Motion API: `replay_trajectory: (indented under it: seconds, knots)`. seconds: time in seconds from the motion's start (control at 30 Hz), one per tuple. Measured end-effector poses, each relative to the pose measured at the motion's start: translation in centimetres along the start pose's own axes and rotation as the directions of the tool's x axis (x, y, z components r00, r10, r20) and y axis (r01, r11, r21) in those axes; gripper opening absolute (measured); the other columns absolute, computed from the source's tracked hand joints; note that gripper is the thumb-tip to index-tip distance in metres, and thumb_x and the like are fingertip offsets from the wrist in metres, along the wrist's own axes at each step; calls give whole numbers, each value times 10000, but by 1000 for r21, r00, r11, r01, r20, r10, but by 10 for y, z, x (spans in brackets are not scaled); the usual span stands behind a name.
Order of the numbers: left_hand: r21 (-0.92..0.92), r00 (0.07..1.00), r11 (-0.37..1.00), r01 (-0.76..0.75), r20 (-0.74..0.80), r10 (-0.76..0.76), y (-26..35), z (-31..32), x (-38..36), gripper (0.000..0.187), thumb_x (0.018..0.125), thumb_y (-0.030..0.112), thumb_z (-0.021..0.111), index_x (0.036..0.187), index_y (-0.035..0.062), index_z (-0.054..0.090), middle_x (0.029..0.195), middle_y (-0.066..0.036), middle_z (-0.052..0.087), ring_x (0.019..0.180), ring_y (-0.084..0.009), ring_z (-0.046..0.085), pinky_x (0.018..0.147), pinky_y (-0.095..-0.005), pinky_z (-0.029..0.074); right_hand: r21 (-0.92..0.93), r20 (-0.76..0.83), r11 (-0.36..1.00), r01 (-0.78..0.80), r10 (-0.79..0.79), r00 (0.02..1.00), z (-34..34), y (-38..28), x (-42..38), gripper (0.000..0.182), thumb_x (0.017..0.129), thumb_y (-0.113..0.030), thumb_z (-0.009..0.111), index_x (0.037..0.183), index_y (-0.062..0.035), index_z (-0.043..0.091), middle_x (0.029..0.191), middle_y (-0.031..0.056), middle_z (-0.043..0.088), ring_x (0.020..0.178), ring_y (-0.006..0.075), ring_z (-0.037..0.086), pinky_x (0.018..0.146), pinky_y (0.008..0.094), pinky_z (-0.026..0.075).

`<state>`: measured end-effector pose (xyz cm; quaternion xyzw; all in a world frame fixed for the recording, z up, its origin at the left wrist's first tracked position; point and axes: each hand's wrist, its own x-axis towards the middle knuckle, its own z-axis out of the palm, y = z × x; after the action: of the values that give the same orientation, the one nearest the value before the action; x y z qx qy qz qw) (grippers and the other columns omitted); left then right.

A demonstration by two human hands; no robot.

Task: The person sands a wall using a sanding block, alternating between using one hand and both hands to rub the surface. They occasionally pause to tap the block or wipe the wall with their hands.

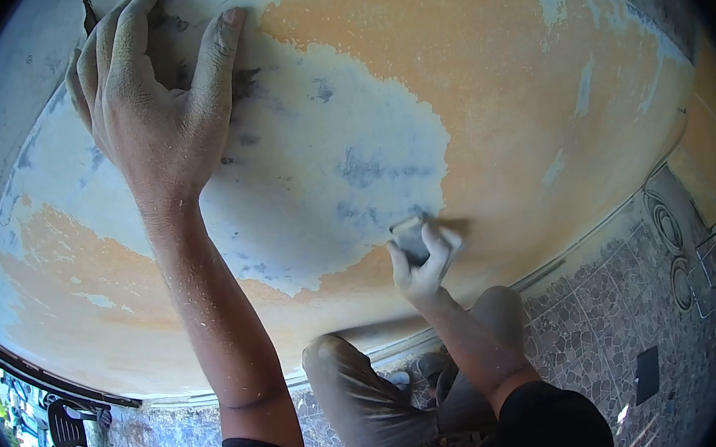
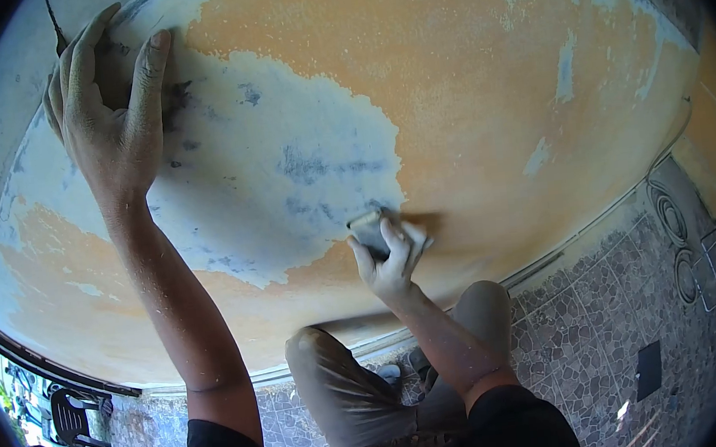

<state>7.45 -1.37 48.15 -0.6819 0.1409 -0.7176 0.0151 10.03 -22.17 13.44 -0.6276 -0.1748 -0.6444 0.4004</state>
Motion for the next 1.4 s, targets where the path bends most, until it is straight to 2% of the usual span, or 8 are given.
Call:
replay_trajectory:
  seconds: [0.37, 0.43, 0.63, 0.83, 0.9, 0.97, 1.1, 1.4]
  knots:
    - [-40, 999, 999, 33, -30, -34, 3, 2, -3, 646, 826, 650, 755, 1327, 245, 701, 1307, -81, 679, 1314, -316, 534, 1175, -563, 370, 137, -109, 980, -145, 161, 981, 9, -23, 211, 541, 893, -255, 826, 1325, -21, 598, 1106, 76, 528, 1001, 210, 490, 907, 395, 353]
    - [-64, 999, 997, 38, -24, -40, 2, 2, -3, 638, 833, 645, 752, 1325, 243, 702, 1316, -81, 675, 1326, -322, 522, 1183, -557, 356, -164, 13, 985, 59, -57, 998, 3, -38, 186, 513, 939, -116, 772, 1369, 35, 538, 1205, 113, 465, 997, 191, 513, 820, 332, 485]
    - [-46, 999, 998, 33, -22, -34, 0, 3, -3, 639, 836, 650, 746, 1328, 247, 700, 1316, -88, 677, 1351, -332, 497, 1195, -557, 334, -19, 216, 994, 111, -104, 971, -25, -10, -3, 617, 807, -271, 899, 1312, -91, 593, 1134, 81, 499, 1032, 226, 475, 908, 429, 324]
    - [-82, 998, 995, 55, -12, -56, 1, 3, -3, 640, 835, 646, 751, 1332, 246, 696, 1319, -89, 678, 1331, -329, 522, 1191, -556, 344, 399, -93, 862, -311, 376, 922, 2, -13, 165, 626, 838, -146, 872, 1335, 5, 523, 1159, 116, 482, 1028, 254, 510, 884, 386, 426]
    - [-55, 999, 998, 38, -16, -39, 2, 2, -3, 640, 834, 646, 751, 1332, 248, 696, 1320, -88, 678, 1329, -327, 527, 1188, -558, 351, 283, -62, 925, -254, 282, 957, 3, -15, 187, 566, 947, -144, 766, 1394, 40, 471, 1247, 118, 468, 927, 130, 523, 763, 249, 457]
    - [-27, 1000, 999, 21, -15, -21, 1, 1, -2, 640, 833, 647, 752, 1331, 250, 696, 1321, -88, 677, 1327, -326, 531, 1185, -559, 358, -133, -3, 989, -60, 61, 998, -2, -20, 145, 603, 930, -146, 783, 1409, 35, 465, 1252, 139, 442, 975, 181, 516, 820, 307, 476]
    - [-38, 999, 999, 40, 11, -39, -1, 2, -3, 631, 837, 643, 751, 1331, 255, 697, 1327, -85, 673, 1332, -324, 528, 1179, -559, 367, -80, 136, 991, 110, -98, 986, -22, 15, -37, 647, 814, -283, 886, 1320, -47, 560, 1174, 132, 494, 1029, 290, 466, 910, 463, 343]
    - [-41, 998, 998, 58, -5, -58, 0, 3, -2, 629, 839, 642, 750, 1326, 248, 701, 1320, -75, 676, 1311, -324, 532, 1173, -549, 372, 169, 10, 967, -192, 193, 981, 5, -25, 195, 523, 959, -79, 742, 1385, 45, 467, 1210, 105, 454, 911, 122, 527, 775, 259, 455]
